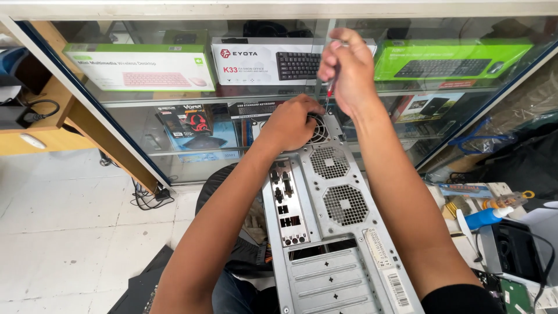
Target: The person uses a screwdriver to remove screws from the back of a computer case. They then remove the power supply unit and place it on the floor. Finally, they reattach the side panel to the computer case.
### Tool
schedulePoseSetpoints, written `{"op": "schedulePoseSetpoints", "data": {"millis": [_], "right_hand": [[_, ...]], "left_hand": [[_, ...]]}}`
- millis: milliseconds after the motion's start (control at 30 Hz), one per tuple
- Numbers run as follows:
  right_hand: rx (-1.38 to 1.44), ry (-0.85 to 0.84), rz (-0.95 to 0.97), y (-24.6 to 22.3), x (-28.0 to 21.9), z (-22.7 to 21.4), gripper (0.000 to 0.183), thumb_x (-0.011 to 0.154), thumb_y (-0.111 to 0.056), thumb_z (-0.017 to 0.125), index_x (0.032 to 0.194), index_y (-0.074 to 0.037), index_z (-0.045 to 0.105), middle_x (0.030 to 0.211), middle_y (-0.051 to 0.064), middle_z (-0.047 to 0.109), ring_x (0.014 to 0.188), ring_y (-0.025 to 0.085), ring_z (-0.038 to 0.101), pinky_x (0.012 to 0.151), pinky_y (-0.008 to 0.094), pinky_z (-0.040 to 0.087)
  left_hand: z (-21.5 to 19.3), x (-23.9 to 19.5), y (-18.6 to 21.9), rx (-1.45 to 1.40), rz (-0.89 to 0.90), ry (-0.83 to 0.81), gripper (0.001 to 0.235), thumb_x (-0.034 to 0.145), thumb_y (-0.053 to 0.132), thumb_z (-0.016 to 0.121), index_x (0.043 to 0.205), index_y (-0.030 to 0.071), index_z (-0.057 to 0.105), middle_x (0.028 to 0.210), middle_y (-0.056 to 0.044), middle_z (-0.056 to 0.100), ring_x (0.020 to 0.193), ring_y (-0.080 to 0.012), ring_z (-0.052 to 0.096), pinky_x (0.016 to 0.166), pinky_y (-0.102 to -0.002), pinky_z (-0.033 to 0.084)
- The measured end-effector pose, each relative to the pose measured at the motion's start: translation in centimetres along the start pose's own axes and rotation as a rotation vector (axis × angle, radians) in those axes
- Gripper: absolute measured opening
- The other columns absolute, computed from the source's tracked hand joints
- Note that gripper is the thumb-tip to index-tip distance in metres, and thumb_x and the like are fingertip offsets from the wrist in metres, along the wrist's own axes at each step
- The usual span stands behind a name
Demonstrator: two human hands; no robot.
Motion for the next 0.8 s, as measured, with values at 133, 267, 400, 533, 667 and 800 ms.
{"op": "schedulePoseSetpoints", "data": {"millis": [133,267,400,533,667,800], "right_hand": [[0.025,-0.157,-0.020,0.2,-1.3,1.7,0.019,0.095,-0.005,0.044,0.111,-0.012,0.052,0.074,0.003,0.042,0.053,0.012,0.031,0.046,0.026,0.024],[0.001,0.088,-0.134,1.2,-0.3,0.9,0.005,0.101,-0.014,0.062,0.102,-0.012,0.058,0.074,0.007,0.055,0.054,0.013,0.045,0.045,0.026,0.035],[-0.184,0.150,-0.066,0.3,-1.6,2.9,0.028,0.102,-0.025,0.062,0.087,-0.002,0.066,0.067,0.004,0.054,0.053,0.011,0.046,0.047,0.023,0.035],[-0.128,0.351,-0.090,1.7,-1.2,0.9,0.035,0.101,-0.035,0.050,0.074,-0.013,0.050,0.055,-0.005,0.036,0.044,0.009,0.029,0.040,0.027,0.023],[-0.124,0.377,-0.176,1.7,-1.1,0.6,0.036,0.101,-0.036,0.045,0.073,-0.014,0.042,0.060,-0.001,0.033,0.051,0.010,0.024,0.045,0.028,0.019],[-0.193,0.368,-0.137,1.8,-0.8,-0.1,0.038,0.103,-0.039,0.042,0.074,-0.014,0.039,0.062,-0.002,0.030,0.053,0.010,0.021,0.047,0.028,0.018]], "left_hand": [[-0.5,-0.8,0.6,-0.011,-0.033,-0.001,0.041,0.087,0.008,0.050,0.119,0.009,0.075,0.133,-0.011,0.065,0.115,-0.0339,0.066,0.097,-0.049,0.051],[-0.7,-0.7,0.8,-0.023,0.016,0.022,0.041,0.086,0.006,0.050,0.119,0.007,0.075,0.134,-0.014,0.066,0.118,-0.0351,0.065,0.101,-0.051,0.049],[-0.3,-0.7,0.6,-0.040,0.048,0.052,0.041,0.083,0.006,0.051,0.115,0.006,0.076,0.126,-0.014,0.069,0.112,-0.0346,0.068,0.099,-0.047,0.051],[-0.5,-0.8,0.3,-0.051,0.029,0.059,0.042,0.084,0.008,0.050,0.116,0.009,0.078,0.131,-0.014,0.068,0.116,-0.0345,0.067,0.105,-0.046,0.047],[-0.3,-0.1,0.2,-0.066,-0.007,-0.001,0.043,0.086,0.010,0.050,0.119,0.010,0.077,0.135,-0.013,0.065,0.119,-0.0343,0.065,0.104,-0.046,0.048],[0.6,0.7,0.1,-0.053,0.019,-0.016,0.043,0.085,0.011,0.050,0.118,0.009,0.077,0.133,-0.013,0.067,0.118,-0.0339,0.066,0.102,-0.046,0.050]]}}
Point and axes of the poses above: each hand's wrist, its own x-axis towards the middle knuckle, its own z-axis out of the palm, y = z × x, the point moved 2 cm from there along x, towards the middle knuckle
